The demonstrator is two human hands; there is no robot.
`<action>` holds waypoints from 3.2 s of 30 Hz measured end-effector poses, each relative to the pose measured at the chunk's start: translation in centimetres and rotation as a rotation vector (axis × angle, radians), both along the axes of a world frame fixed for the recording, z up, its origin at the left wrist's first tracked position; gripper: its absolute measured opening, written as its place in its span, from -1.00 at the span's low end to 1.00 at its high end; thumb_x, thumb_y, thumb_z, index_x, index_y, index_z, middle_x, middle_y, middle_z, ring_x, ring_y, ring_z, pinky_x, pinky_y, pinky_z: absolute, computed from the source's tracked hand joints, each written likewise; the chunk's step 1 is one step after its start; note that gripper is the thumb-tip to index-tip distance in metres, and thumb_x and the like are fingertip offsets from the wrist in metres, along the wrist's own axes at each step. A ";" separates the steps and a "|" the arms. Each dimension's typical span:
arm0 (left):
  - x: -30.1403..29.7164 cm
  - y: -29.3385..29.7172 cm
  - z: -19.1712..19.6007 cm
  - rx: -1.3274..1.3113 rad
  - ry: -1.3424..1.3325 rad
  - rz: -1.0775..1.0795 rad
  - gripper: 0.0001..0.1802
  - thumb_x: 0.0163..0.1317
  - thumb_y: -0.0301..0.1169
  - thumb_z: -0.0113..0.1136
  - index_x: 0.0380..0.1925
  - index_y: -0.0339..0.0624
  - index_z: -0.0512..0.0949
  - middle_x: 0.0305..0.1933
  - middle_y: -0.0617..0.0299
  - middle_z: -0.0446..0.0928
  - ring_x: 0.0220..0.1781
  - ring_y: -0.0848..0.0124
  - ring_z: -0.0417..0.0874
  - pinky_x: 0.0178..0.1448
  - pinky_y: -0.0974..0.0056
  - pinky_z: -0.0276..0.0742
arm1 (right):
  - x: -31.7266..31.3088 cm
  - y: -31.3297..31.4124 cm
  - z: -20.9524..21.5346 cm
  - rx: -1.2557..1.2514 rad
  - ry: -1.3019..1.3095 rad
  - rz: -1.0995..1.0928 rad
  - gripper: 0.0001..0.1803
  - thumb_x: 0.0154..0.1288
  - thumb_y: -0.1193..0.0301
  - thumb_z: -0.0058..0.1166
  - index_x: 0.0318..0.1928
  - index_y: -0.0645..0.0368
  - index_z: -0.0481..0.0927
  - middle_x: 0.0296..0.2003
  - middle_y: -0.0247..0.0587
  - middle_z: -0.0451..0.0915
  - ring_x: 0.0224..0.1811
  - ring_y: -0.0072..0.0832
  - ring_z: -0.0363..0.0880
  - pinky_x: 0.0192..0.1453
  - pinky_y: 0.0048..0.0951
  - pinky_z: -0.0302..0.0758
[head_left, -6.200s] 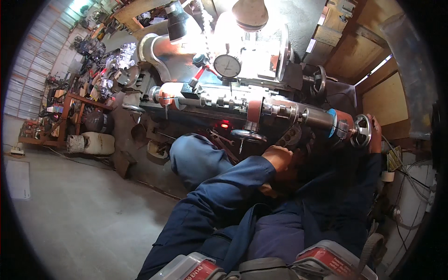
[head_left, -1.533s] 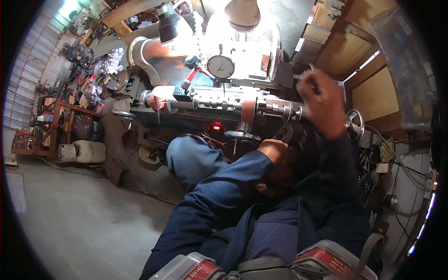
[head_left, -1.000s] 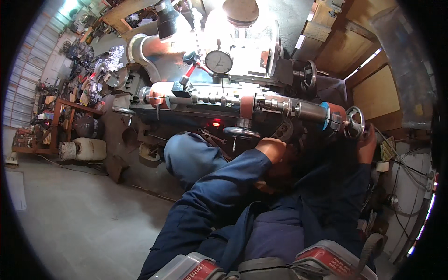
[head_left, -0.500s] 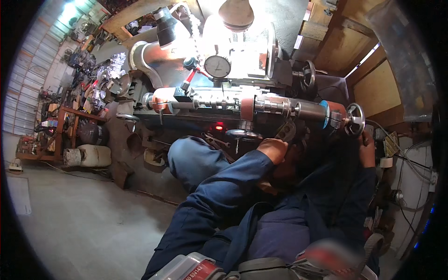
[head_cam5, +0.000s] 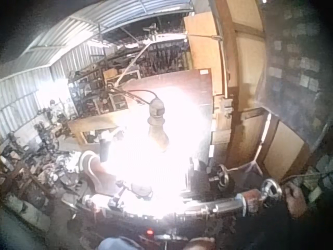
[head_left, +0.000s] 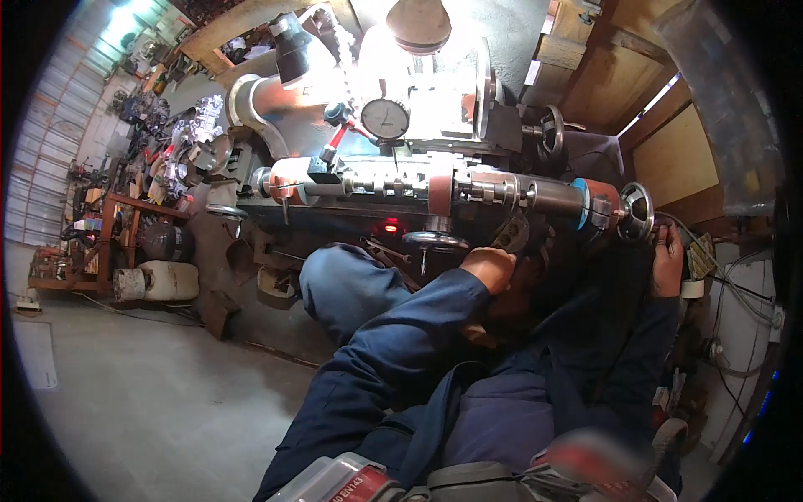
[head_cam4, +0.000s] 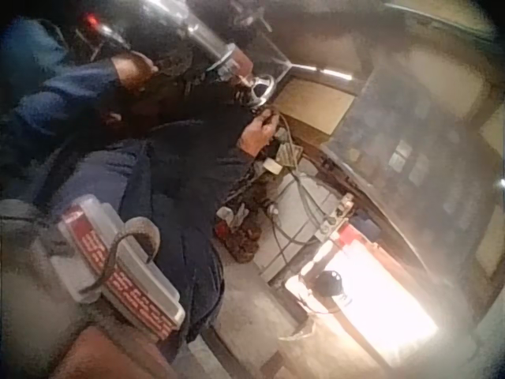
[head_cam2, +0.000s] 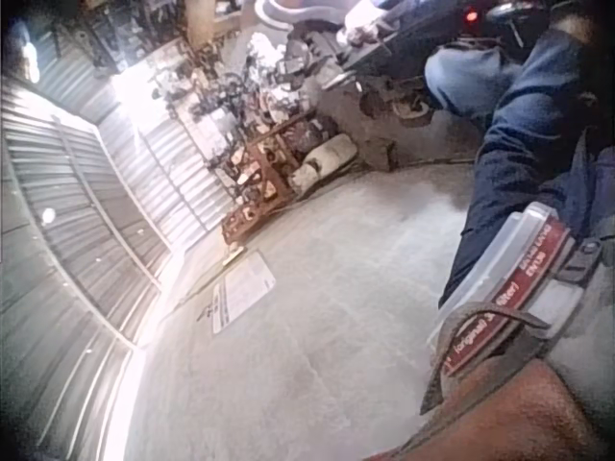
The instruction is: The person uses a dial indicator to measure the alignment or runout of a rotating engine component mounted on a lathe-like repair station. They turn a handwheel to rotate the part while observing the gauge and making fine adjustments to the equipment.
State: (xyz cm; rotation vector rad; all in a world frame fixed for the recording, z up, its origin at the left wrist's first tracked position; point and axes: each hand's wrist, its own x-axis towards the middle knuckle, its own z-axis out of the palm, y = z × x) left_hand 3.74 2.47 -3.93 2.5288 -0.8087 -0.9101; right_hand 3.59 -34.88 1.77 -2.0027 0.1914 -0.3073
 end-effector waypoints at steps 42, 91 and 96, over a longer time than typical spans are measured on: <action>-0.3 0.4 0.7 0.035 0.045 0.066 -0.53 0.06 -0.21 0.35 -0.07 -0.22 0.53 -0.05 0.00 0.61 0.04 0.06 0.62 0.05 0.07 0.56 | 7.2 0.5 -1.3 0.273 -0.012 0.108 -0.56 0.44 0.03 -0.07 -0.17 0.19 0.58 -0.27 -0.36 0.59 -0.23 -0.61 0.51 -0.13 -0.54 0.46; 0.2 0.7 -0.1 -0.030 -0.033 0.048 -0.52 0.01 -0.19 0.34 -0.12 -0.27 0.56 -0.11 -0.06 0.62 -0.03 0.07 0.66 0.01 0.07 0.60 | 11.5 29.2 7.1 -0.247 -0.234 0.906 -0.94 0.17 0.58 0.11 -0.32 0.32 0.57 -0.37 0.02 0.55 -0.29 -0.15 0.57 -0.15 -0.27 0.48; 0.0 1.1 1.4 -0.078 -0.048 0.106 -0.53 -0.03 -0.20 0.36 -0.15 -0.25 0.59 -0.14 -0.04 0.64 -0.05 0.08 0.67 0.00 0.08 0.60 | 12.1 29.6 5.7 -0.197 -0.137 0.921 -0.91 0.12 0.68 0.13 -0.33 0.32 0.60 -0.39 -0.08 0.54 -0.29 -0.35 0.56 -0.18 -0.37 0.48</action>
